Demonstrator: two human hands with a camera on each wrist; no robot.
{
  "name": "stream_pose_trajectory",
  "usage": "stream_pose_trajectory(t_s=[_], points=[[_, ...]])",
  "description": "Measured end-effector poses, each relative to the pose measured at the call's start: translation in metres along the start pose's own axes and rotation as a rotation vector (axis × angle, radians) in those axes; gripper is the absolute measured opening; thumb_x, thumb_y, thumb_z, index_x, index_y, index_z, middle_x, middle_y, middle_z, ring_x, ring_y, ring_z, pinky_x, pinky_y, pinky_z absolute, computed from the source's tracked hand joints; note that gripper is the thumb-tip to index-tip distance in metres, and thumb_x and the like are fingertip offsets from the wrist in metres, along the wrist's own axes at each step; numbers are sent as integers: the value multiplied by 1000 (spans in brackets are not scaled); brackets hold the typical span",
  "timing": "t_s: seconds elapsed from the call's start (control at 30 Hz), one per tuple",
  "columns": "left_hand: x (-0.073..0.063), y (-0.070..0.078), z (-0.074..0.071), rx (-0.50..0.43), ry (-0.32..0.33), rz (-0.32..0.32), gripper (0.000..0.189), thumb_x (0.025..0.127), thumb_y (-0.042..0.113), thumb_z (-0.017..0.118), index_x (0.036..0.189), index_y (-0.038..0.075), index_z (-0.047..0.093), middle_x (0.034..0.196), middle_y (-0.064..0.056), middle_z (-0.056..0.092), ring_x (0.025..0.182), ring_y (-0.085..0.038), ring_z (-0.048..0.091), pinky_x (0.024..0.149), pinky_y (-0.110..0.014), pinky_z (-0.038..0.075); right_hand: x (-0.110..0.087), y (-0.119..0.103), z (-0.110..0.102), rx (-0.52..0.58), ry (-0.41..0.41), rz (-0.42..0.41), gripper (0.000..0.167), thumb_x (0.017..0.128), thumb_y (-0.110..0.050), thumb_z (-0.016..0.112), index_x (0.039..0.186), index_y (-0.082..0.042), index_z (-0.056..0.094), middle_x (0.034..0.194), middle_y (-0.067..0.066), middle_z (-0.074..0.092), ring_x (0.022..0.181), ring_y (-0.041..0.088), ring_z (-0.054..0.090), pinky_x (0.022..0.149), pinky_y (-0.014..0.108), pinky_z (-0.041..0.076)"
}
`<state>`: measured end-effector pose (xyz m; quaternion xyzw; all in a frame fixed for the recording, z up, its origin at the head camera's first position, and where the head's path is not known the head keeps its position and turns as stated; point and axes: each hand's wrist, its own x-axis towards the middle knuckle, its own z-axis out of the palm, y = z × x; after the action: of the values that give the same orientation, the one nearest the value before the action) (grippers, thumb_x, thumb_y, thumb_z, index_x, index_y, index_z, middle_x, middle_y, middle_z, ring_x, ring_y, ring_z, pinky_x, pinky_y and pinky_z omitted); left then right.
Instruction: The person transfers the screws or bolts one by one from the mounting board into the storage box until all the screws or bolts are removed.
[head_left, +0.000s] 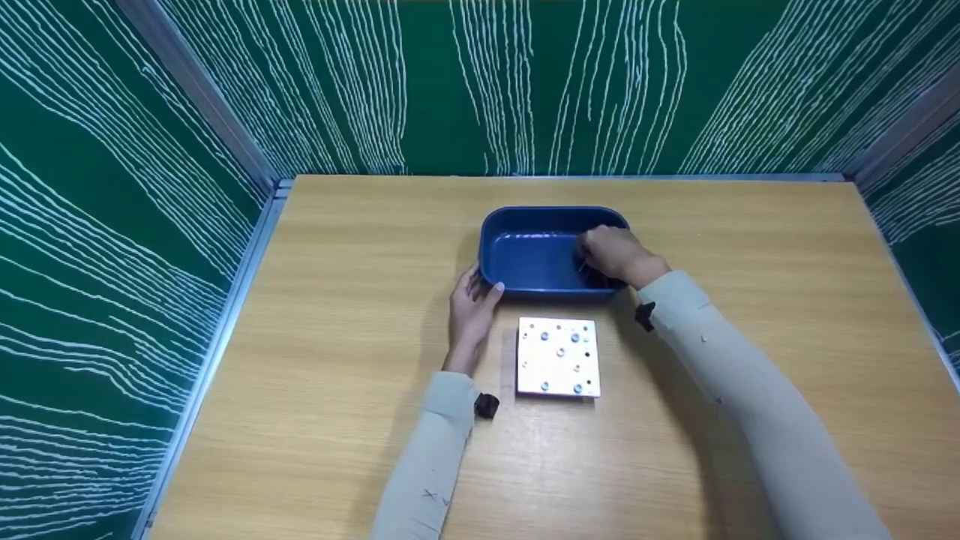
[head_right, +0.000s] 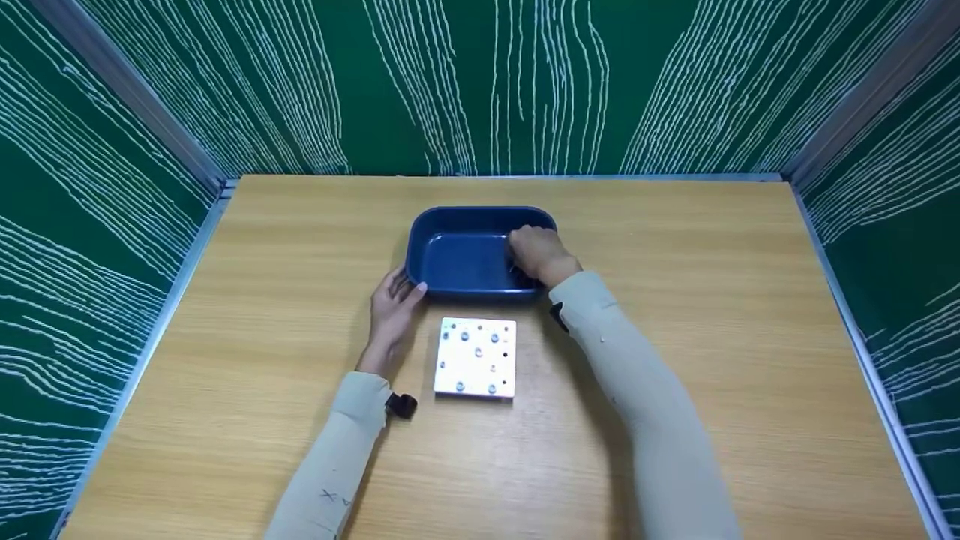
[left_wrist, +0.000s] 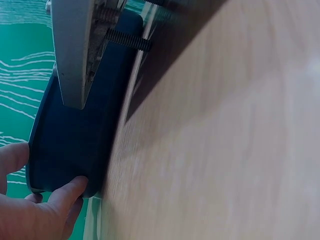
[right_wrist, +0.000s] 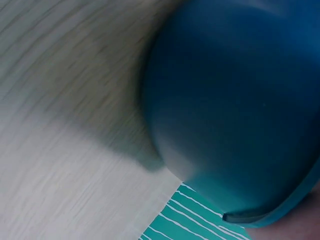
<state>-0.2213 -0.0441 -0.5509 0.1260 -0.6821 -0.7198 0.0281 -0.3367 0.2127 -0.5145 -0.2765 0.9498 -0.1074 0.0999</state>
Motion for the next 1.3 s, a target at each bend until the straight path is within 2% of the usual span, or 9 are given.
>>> stream_pose_trajectory(t_s=[0.13, 0.27, 0.57, 0.9, 1.07, 1.2, 1.3], points=[[-1, 0, 0, -40, -13, 21, 60, 99, 1, 70, 154, -3, 47, 157, -23, 51, 148, -34, 47, 125, -36, 41, 0, -1, 1, -34, 6, -12, 14, 101, 1, 63, 88, 3, 69, 78, 17, 70, 67, 27, 66, 60, 41, 58], [-2, 0, 1, -55, -8, 4, 61, 98, 1, 70, 155, -1, 47, 158, -21, 51, 148, -33, 48, 124, -35, 41, 0, -1, 2, -34, -5, -7, 14, 102, 0, 62, 91, 2, 70, 79, 16, 70, 67, 27, 67, 61, 40, 60], [-1, 3, 1, -22, -2, -8, 63, 99, 5, 71, 157, 2, 46, 159, -18, 50, 149, -31, 47, 124, -35, 41, -1, -1, 0, -25, 3, 5, 16, 102, 1, 60, 89, 1, 70, 76, 14, 69, 65, 25, 68, 59, 36, 59], [-2, 1, 1, 24, 11, -15, 61, 100, 5, 70, 156, 3, 48, 158, -17, 52, 148, -31, 48, 123, -35, 43, -2, -3, 2, -34, -6, 6, 15, 98, 4, 61, 89, 0, 71, 78, 14, 70, 68, 25, 66, 64, 39, 60], [-2, 0, 1, -5, 4, -13, 61, 100, 3, 69, 157, 1, 46, 159, -19, 51, 149, -32, 48, 124, -35, 42, -2, -2, 5, -79, 17, -16, 12, 96, 5, 62, 87, 2, 69, 79, 18, 70, 67, 27, 64, 62, 45, 60], [-2, 1, 2, -20, 5, -13, 61, 100, 2, 69, 157, 2, 46, 160, -18, 50, 149, -32, 47, 124, -35, 42, -3, -3, 4, -91, 14, -14, 11, 98, 5, 61, 92, 3, 70, 79, 18, 70, 67, 26, 66, 61, 42, 60], [-1, 1, 2, -18, 6, -15, 61, 100, 3, 69, 157, 3, 46, 160, -18, 50, 149, -32, 47, 124, -35, 42, -5, -4, 1, -69, 0, 5, 11, 100, 3, 61, 97, 2, 71, 81, 16, 70, 70, 26, 69, 65, 40, 63]])
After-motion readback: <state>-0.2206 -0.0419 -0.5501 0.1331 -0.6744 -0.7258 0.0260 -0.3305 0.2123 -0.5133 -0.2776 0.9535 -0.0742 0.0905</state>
